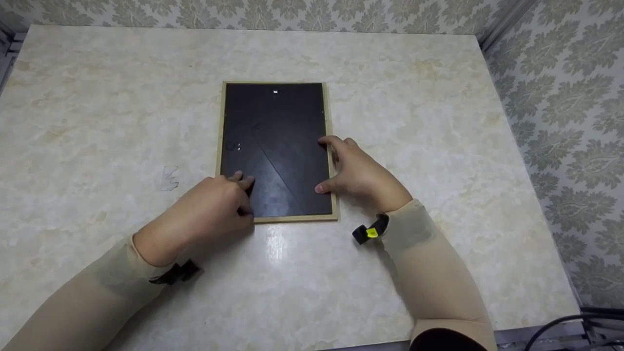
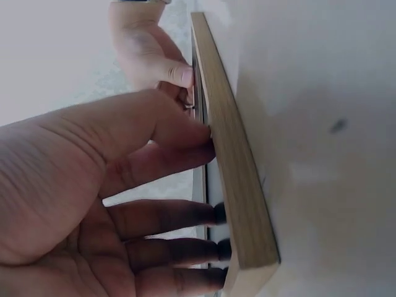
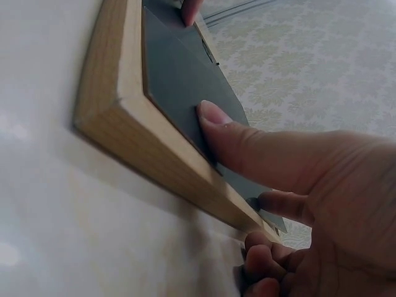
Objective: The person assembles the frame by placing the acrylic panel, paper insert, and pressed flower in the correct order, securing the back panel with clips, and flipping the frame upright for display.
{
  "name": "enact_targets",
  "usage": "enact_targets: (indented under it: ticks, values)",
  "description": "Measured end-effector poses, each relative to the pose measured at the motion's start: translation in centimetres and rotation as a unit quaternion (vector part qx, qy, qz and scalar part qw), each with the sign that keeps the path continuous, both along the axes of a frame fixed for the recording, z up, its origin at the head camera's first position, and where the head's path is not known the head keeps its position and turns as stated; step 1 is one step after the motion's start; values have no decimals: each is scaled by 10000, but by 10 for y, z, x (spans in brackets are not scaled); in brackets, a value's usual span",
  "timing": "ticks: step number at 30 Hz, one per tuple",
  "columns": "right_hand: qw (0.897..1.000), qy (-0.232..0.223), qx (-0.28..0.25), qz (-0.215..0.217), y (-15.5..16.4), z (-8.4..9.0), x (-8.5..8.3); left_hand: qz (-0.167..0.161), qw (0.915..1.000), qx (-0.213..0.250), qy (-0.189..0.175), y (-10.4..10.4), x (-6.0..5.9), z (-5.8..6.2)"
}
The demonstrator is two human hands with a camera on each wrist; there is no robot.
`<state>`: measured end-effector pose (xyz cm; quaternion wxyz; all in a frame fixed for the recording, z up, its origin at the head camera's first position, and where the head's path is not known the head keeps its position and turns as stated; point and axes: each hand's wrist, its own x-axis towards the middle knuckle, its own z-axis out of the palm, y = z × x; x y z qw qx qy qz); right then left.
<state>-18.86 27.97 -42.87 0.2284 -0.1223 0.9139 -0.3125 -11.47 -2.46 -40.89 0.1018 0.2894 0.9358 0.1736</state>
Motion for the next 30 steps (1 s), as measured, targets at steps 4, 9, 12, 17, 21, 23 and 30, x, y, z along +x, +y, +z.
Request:
enact_targets:
  ticks: [4,9,12,17,21,23,30]
  values:
    - [10000,23,-39,45,0,1,0,248,9995,-92,-196,5,0,3]
    - [10000,-14,49,-2,-1,3,0,319,9987,-245,-312,11,-3,8]
    - [10000,-34,64,-12,0,3,0,283,9985,-313,-345,14,-4,10]
    - [10000,-19,72,-23,0,2,1,240,9987,-316,-330,16,-5,11]
    - [10000,-20,76,-35,0,1,1,223,9986,-338,-335,17,-6,12]
    - [9999,-45,74,-53,0,2,1,222,9985,-334,-364,17,-6,13]
    - [9993,-43,-199,-320,-1,3,-11,208,9983,-433,-318,18,-6,16]
